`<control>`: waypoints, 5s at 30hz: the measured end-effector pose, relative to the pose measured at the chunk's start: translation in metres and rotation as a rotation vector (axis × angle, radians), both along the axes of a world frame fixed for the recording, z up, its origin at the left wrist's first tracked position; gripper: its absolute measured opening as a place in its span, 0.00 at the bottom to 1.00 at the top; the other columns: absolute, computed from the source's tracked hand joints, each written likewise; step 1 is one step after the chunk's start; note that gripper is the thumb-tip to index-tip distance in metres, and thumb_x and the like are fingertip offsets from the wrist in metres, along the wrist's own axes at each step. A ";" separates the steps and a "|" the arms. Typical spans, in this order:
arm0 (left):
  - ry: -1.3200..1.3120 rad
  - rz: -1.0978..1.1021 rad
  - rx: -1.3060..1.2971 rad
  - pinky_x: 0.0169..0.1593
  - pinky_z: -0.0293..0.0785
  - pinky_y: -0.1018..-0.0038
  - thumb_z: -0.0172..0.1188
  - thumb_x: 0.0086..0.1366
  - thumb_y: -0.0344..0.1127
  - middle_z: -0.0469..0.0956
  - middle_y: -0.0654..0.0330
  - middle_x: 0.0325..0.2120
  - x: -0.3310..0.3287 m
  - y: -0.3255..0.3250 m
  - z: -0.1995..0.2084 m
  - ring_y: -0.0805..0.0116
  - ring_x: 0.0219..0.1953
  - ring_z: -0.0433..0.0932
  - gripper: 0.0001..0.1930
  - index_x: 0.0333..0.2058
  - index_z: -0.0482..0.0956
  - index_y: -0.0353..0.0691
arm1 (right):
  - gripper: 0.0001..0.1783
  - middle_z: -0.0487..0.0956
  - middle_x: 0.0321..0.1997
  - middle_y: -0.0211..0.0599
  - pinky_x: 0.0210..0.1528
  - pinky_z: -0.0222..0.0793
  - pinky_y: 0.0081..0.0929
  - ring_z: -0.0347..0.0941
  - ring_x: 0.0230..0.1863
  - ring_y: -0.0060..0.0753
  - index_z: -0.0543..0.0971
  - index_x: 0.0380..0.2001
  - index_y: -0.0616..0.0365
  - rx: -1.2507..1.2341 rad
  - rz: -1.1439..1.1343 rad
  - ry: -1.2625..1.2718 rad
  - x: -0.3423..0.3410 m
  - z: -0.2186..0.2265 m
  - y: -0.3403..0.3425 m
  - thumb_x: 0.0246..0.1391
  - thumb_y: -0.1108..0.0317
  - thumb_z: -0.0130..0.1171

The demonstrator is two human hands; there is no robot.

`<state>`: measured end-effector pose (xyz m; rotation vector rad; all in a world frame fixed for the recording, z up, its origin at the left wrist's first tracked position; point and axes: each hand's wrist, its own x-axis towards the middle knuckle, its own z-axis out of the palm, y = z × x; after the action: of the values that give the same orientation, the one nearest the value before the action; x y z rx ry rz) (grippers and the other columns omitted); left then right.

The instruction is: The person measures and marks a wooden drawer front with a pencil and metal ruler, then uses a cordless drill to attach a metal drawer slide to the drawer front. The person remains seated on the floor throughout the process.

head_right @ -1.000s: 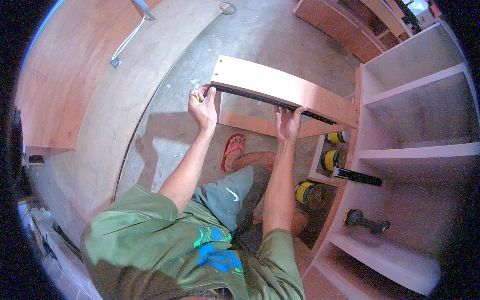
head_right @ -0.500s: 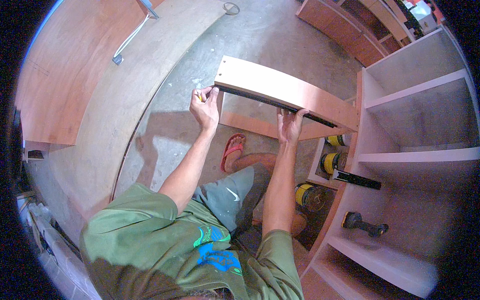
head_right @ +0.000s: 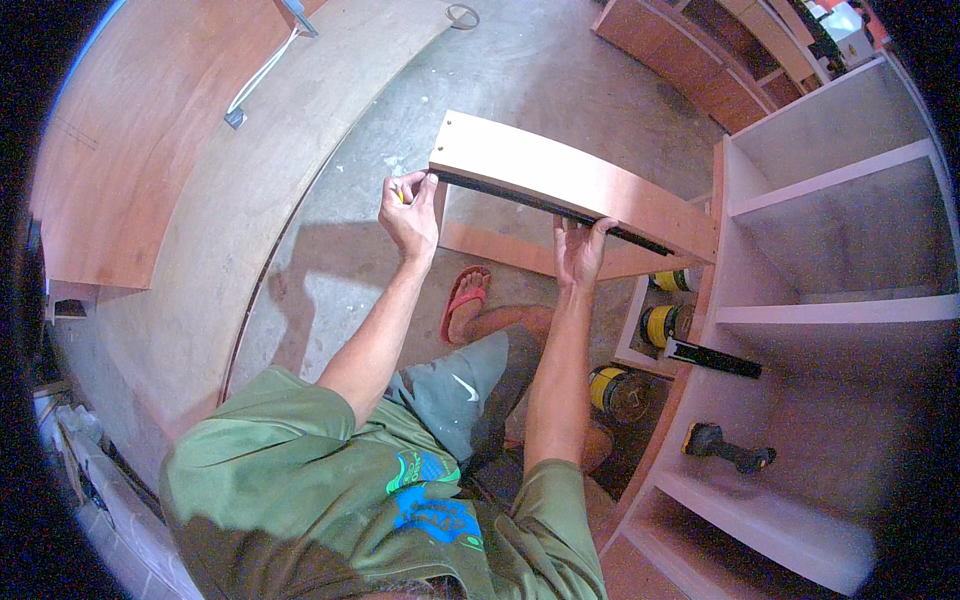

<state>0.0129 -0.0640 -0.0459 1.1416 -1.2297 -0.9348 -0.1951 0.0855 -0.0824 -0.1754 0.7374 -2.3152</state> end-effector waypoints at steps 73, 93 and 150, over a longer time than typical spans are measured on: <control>-0.070 -1.399 0.363 0.40 0.74 0.81 0.57 0.66 0.20 0.84 0.42 0.43 0.128 0.162 0.025 0.77 0.40 0.78 0.16 0.34 0.56 0.42 | 0.35 0.75 0.53 0.36 0.60 0.71 0.45 0.70 0.56 0.35 0.72 0.56 0.51 0.476 -0.678 -0.546 0.301 0.058 0.315 0.58 0.38 0.65; -0.373 -1.648 0.594 0.40 0.78 0.66 0.59 0.69 0.25 0.70 0.63 0.36 0.074 0.158 -0.019 0.63 0.41 0.82 0.15 0.37 0.59 0.48 | 0.30 0.76 0.52 0.37 0.58 0.73 0.44 0.73 0.56 0.39 0.69 0.57 0.54 0.272 -0.980 -0.821 0.384 0.036 0.300 0.64 0.44 0.62; -0.333 -1.571 0.592 0.40 0.81 0.75 0.56 0.68 0.19 0.83 0.39 0.43 0.091 0.163 -0.010 0.65 0.44 0.84 0.16 0.36 0.56 0.43 | 0.29 0.74 0.45 0.37 0.53 0.71 0.39 0.73 0.48 0.43 0.83 0.54 0.55 1.563 -0.238 0.871 0.335 0.058 0.336 0.44 0.69 0.75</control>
<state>0.1036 0.0985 -0.0555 0.5525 -2.2296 -2.4405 0.1401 0.4210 -0.0246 -0.3498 2.7845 -1.1186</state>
